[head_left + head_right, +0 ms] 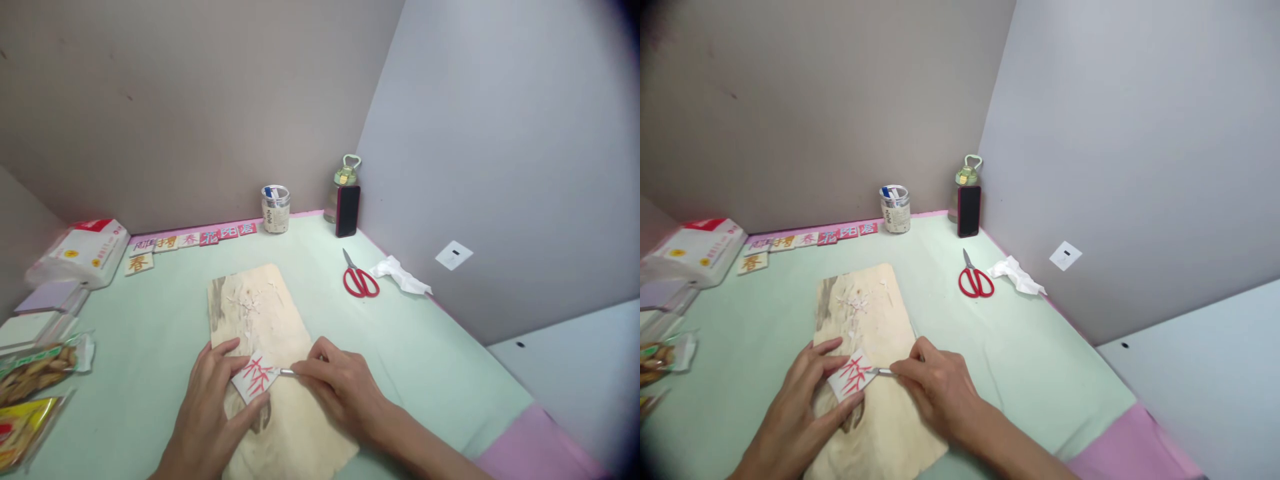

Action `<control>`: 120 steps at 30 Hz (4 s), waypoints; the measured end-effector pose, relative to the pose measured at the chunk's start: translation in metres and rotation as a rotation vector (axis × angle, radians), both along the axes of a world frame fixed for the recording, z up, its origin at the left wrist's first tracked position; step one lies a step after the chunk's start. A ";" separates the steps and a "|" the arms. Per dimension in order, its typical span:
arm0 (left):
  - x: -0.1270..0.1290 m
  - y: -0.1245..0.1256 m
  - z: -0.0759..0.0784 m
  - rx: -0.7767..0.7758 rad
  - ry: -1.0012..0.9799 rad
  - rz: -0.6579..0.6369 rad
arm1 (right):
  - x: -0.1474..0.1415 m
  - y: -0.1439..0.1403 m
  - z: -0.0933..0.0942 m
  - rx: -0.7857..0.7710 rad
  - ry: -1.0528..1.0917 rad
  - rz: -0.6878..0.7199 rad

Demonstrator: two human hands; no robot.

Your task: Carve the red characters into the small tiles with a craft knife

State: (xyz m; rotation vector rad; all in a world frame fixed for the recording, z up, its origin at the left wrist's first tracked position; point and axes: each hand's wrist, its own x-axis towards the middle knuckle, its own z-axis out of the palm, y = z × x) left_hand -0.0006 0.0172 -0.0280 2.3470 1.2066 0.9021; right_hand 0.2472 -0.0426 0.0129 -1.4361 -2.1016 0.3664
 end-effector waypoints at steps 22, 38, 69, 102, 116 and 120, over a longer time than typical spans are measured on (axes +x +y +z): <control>-0.002 0.000 0.004 0.036 0.007 -0.037 | 0.020 0.021 0.032 -0.083 -0.214 0.215; -0.003 0.001 0.003 -0.003 -0.008 -0.033 | 0.022 0.068 0.068 -0.436 -0.171 0.412; -0.013 0.011 0.006 -0.075 0.024 -0.178 | 0.006 0.154 0.068 -0.947 -0.170 0.677; -0.013 0.010 0.012 0.016 0.083 -0.182 | 0.005 -0.007 0.017 0.031 -0.356 0.123; -0.010 0.009 0.011 0.043 0.076 -0.171 | -0.002 -0.010 0.013 0.065 -0.347 0.067; -0.007 0.006 0.010 0.067 0.072 -0.136 | -0.014 -0.020 0.005 0.149 -0.389 -0.048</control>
